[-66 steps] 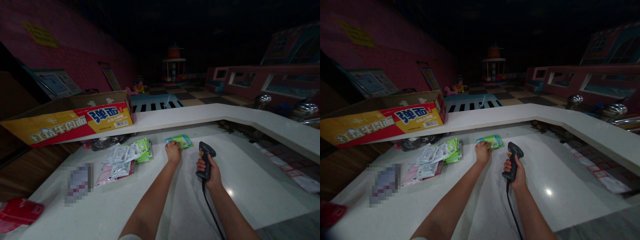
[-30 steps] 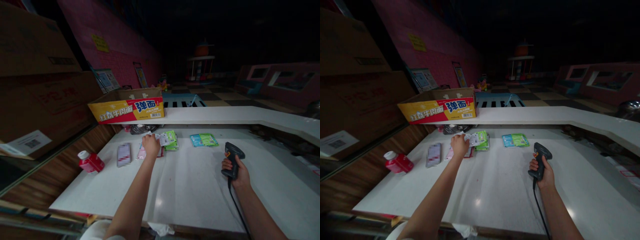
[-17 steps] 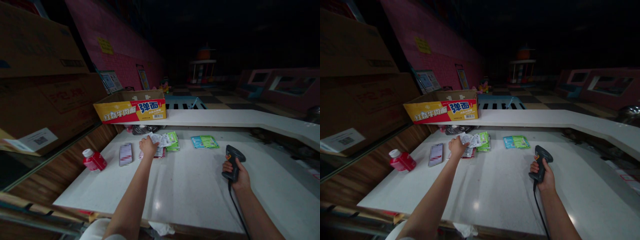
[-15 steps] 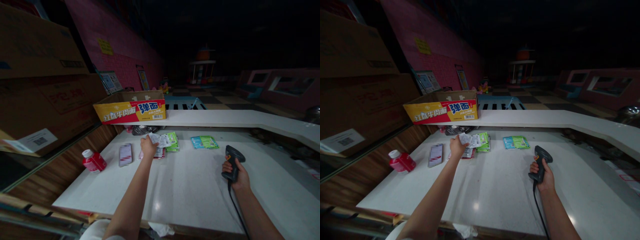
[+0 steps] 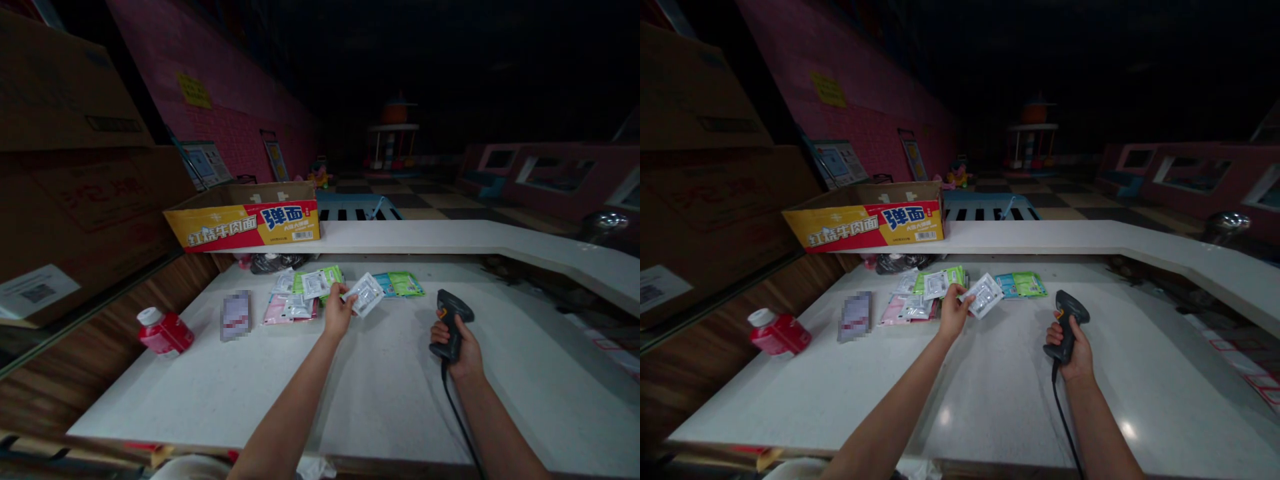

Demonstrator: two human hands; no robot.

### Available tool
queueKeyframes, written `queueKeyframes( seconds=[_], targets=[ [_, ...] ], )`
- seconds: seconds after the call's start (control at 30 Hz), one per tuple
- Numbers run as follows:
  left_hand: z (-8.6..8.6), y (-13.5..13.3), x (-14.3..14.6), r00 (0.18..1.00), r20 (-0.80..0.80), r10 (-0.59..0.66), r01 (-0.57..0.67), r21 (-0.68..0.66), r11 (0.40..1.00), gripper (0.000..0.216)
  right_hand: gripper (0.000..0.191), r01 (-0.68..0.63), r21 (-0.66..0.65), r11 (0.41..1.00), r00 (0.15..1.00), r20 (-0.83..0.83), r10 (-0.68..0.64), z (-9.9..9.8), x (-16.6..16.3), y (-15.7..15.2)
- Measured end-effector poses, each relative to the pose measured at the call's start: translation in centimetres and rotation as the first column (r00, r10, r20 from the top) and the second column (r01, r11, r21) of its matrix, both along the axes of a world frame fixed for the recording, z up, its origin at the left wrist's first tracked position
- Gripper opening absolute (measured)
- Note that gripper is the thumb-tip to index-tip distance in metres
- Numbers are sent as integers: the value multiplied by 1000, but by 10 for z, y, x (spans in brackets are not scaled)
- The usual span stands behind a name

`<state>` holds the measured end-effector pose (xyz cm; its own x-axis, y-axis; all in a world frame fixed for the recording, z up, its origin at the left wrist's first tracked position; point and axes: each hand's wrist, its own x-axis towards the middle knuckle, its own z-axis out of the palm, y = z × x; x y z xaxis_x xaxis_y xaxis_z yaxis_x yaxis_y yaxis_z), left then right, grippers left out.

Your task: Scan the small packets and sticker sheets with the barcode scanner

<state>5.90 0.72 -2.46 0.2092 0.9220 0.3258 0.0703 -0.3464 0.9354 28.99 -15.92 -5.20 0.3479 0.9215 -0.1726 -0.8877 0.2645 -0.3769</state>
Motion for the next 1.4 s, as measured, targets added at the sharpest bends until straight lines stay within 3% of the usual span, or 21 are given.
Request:
queueKeyframes(
  seconds=[0.1, 0.2, 0.47, 0.57, 0.67, 0.8, 1.03, 1.27, 1.4],
  targets=[
    [-21, -5, 7, 996, -83, 7, -4, 42, 999, 12, 41, -7, 3, 1000, 1000, 3, 7, 1, 0, 1],
    [-31, -3, 5, 978, -206, 16, 4, 93, 996, 4, 39, -16, -7, 1000, 999, 38, 17, 3, 0, 1],
    [-40, 7, 3, 978, -206, -27, 49, 103, 993, 26, 39, -63, -131, 989, 970, 227, 92, 10, -11, -2],
    [-45, 10, 3, 977, -212, -21, 46, 113, 993, 37, 39, -95, -267, 959, 902, 384, 196, 17, -21, -5],
    [-46, 11, 2, 975, -219, -19, 47, 125, 991, 44, 38, -119, -397, 910, 759, 554, 341, 28, -35, -11],
    [-45, 9, 1, 973, -231, -17, 41, 101, 994, 46, 39, -132, -434, 891, 573, 701, 425, 42, -50, -23],
    [-46, 10, 2, 980, -201, -17, 38, 104, 994, 43, 46, -146, -486, 862, 401, 767, 501, 53, -55, -38],
    [-53, 13, 2, 994, -102, -31, 44, 123, 991, 44, 47, -128, -509, 851, 337, 785, 520, 62, -59, -42],
    [-53, 13, 2, 993, -114, -22, 36, 127, 991, 44, 48, -120, -497, 859, 371, 780, 503, 59, -58, -39]
  ],
)
